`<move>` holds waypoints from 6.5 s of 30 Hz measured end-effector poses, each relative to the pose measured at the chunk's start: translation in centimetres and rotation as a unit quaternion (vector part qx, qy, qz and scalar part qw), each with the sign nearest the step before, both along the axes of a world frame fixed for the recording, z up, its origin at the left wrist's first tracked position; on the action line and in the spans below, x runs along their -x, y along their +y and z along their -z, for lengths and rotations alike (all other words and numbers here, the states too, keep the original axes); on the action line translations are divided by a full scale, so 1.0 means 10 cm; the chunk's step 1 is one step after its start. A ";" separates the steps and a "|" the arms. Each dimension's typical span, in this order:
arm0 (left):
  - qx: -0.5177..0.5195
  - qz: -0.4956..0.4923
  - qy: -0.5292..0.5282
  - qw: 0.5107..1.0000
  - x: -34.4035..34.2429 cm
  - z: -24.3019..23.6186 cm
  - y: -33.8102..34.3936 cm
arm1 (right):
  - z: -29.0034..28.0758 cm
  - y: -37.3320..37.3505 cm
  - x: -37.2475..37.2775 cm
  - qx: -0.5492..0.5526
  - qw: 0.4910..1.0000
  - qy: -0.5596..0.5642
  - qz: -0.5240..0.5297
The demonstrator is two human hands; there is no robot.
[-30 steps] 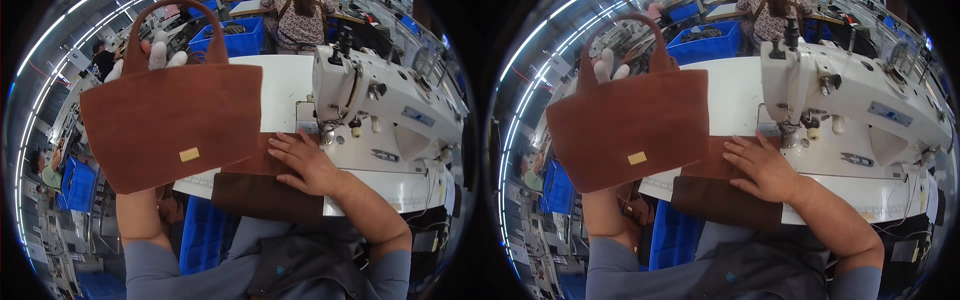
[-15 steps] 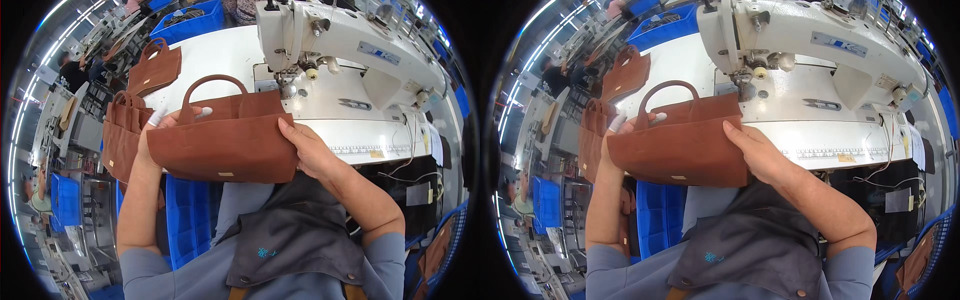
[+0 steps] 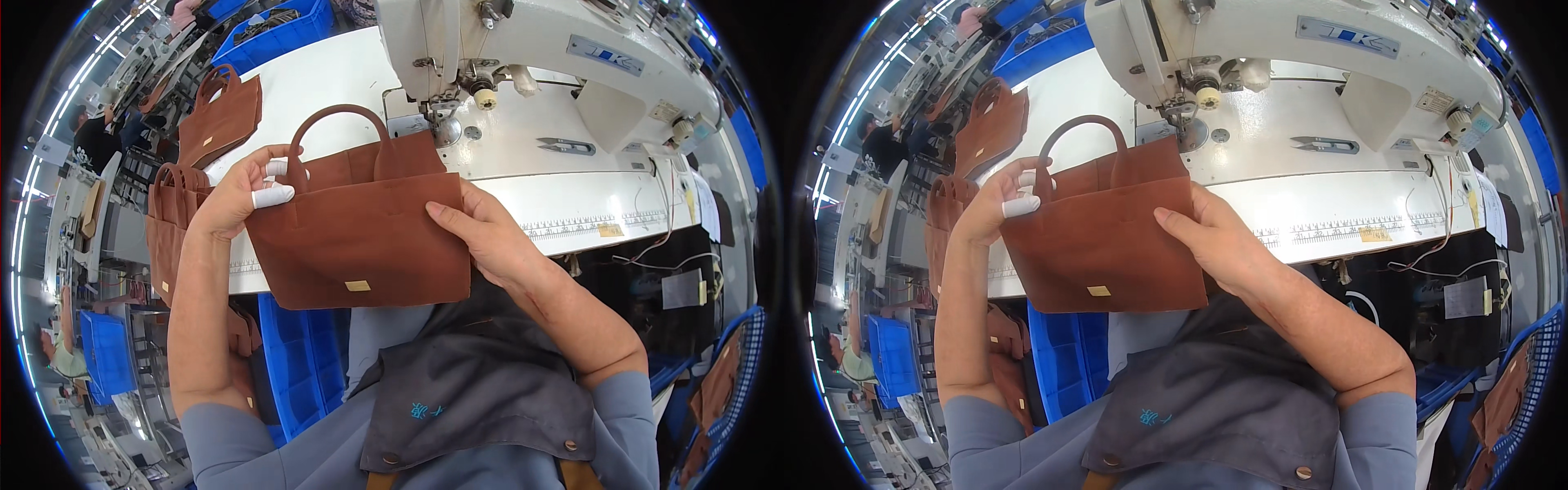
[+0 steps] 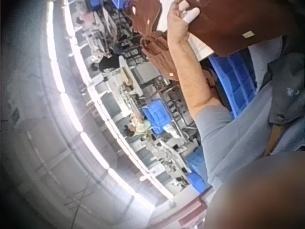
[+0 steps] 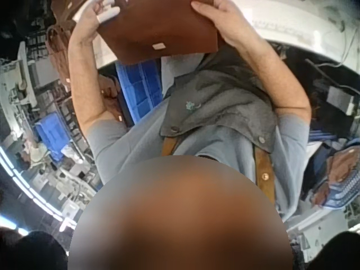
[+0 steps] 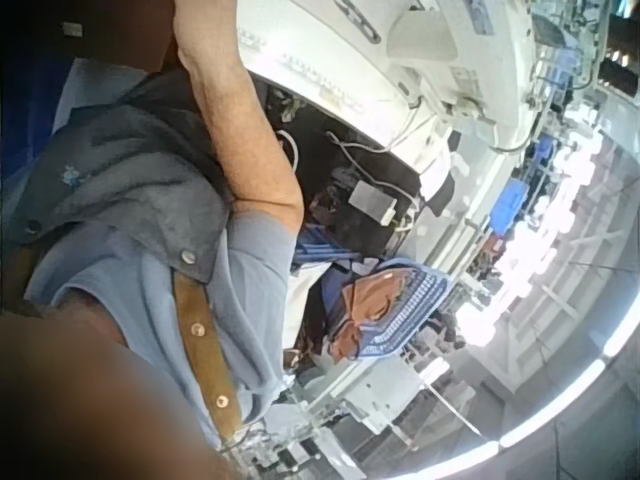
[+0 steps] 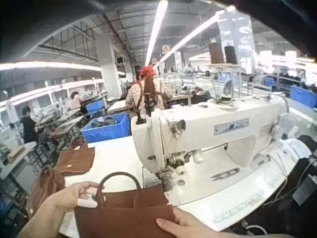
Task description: Sewing leather pieces together to create bags using an industrial sewing machine.
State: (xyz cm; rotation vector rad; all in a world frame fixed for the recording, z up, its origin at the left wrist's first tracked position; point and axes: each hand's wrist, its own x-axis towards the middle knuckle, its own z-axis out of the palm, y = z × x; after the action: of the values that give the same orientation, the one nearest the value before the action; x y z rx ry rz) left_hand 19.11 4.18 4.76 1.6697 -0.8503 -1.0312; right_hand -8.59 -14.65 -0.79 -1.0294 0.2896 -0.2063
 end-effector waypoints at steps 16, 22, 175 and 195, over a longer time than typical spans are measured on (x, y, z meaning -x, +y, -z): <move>-0.019 -0.070 -0.750 0.658 0.63 -0.01 -0.12 | 0.09 -0.24 0.25 0.292 0.954 0.056 0.034; 0.090 0.114 -0.501 0.853 1.24 0.19 -0.43 | 0.04 -0.22 0.35 0.277 0.960 0.030 0.037; -0.024 0.072 -0.604 0.793 1.17 -0.05 -0.68 | -0.03 -0.29 -0.59 0.335 0.940 0.051 0.026; -0.081 0.214 -0.524 0.820 0.90 -0.45 -0.78 | 0.02 0.08 -0.28 0.400 0.916 0.013 0.035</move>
State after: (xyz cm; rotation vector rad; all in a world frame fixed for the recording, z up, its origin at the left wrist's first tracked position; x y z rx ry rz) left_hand 10.10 -3.65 9.29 2.2554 -1.9606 -0.3582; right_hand -5.76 -13.86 -0.99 -1.8375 0.2688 -0.3922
